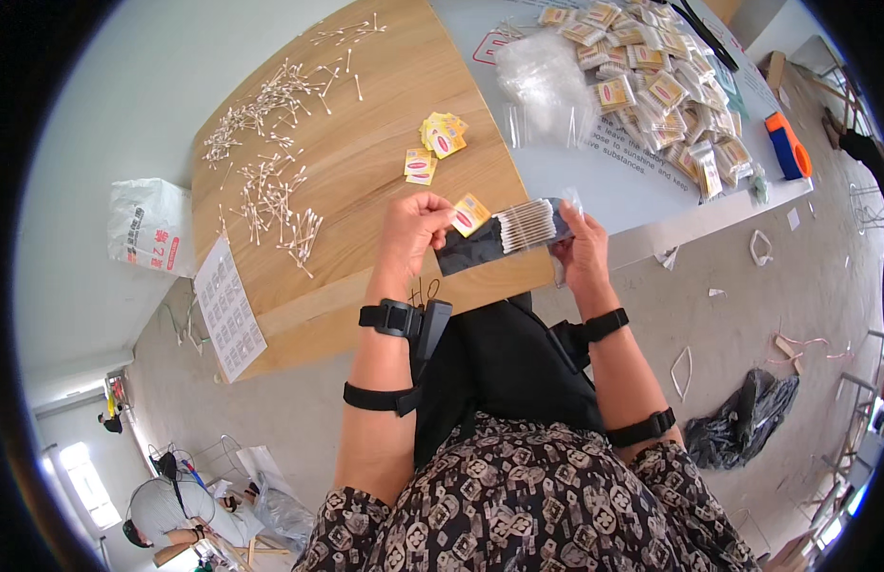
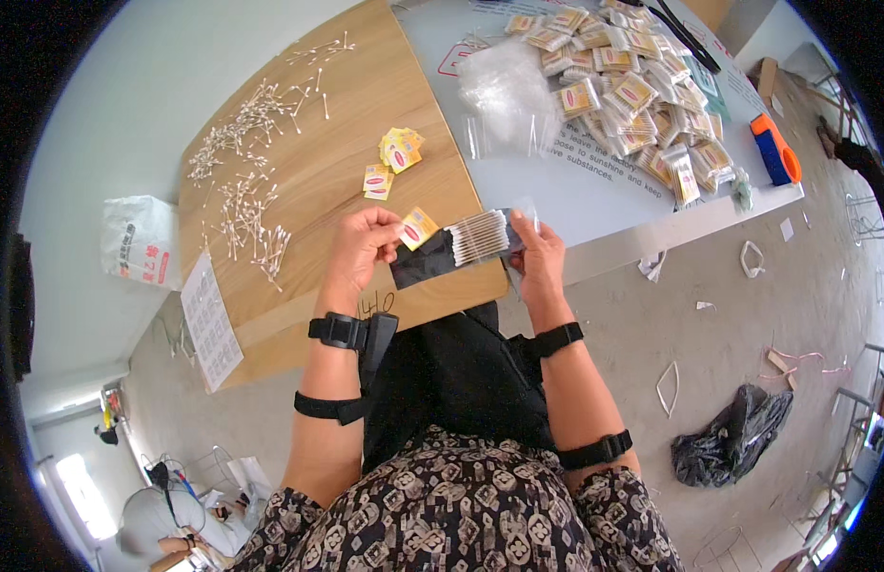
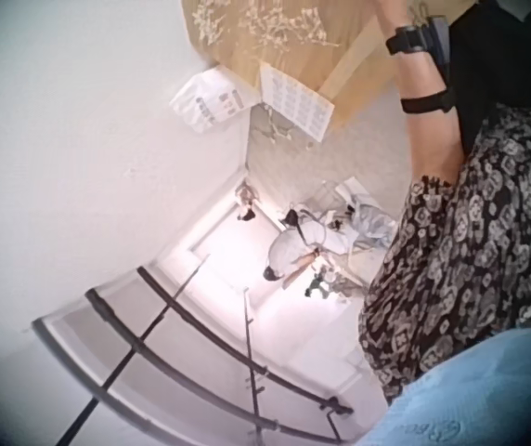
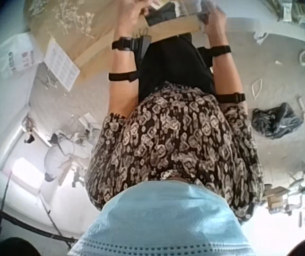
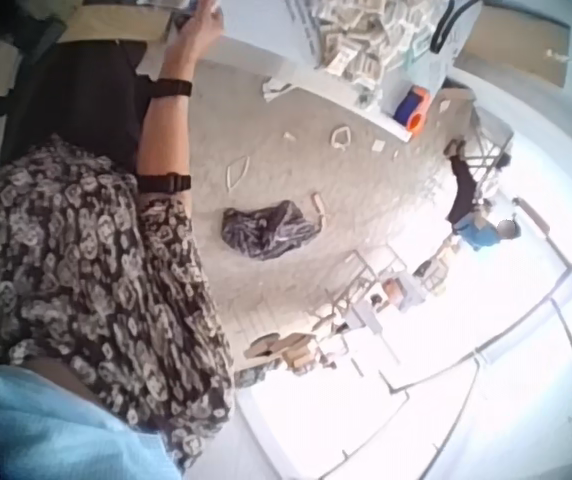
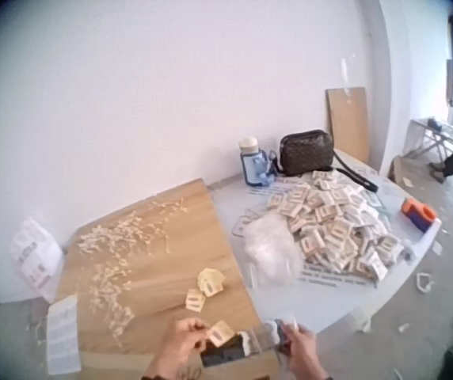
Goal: The recorder is shown manually counting and packing cotton swabs into small plastic retail containers.
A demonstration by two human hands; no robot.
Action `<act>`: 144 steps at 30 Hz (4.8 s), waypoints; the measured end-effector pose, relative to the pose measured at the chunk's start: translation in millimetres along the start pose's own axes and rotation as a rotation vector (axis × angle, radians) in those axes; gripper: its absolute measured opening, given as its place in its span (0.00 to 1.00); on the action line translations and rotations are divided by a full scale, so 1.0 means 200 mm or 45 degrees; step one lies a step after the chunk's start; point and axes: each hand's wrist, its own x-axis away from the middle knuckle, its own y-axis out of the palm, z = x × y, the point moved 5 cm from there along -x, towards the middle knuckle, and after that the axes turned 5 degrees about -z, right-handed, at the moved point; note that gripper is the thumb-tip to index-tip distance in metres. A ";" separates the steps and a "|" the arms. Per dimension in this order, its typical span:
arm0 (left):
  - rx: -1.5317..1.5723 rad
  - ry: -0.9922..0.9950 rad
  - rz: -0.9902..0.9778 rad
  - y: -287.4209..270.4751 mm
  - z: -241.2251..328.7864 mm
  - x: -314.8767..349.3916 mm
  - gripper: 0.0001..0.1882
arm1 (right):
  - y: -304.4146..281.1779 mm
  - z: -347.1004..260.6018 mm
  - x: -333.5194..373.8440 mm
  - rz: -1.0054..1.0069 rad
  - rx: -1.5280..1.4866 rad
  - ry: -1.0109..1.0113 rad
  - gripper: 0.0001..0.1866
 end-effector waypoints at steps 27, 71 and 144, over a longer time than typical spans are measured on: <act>-0.969 0.065 -0.083 0.32 -0.03 -0.10 0.00 | 0.11 -0.02 0.00 -0.011 -0.124 -0.057 0.05; -1.224 0.468 -0.101 0.48 0.05 -0.08 0.13 | 0.11 -0.01 -0.04 -0.029 -0.177 -0.016 0.10; -1.833 0.446 0.049 0.55 -0.15 0.31 0.43 | 0.10 -0.10 -0.08 -0.138 0.253 -0.194 0.08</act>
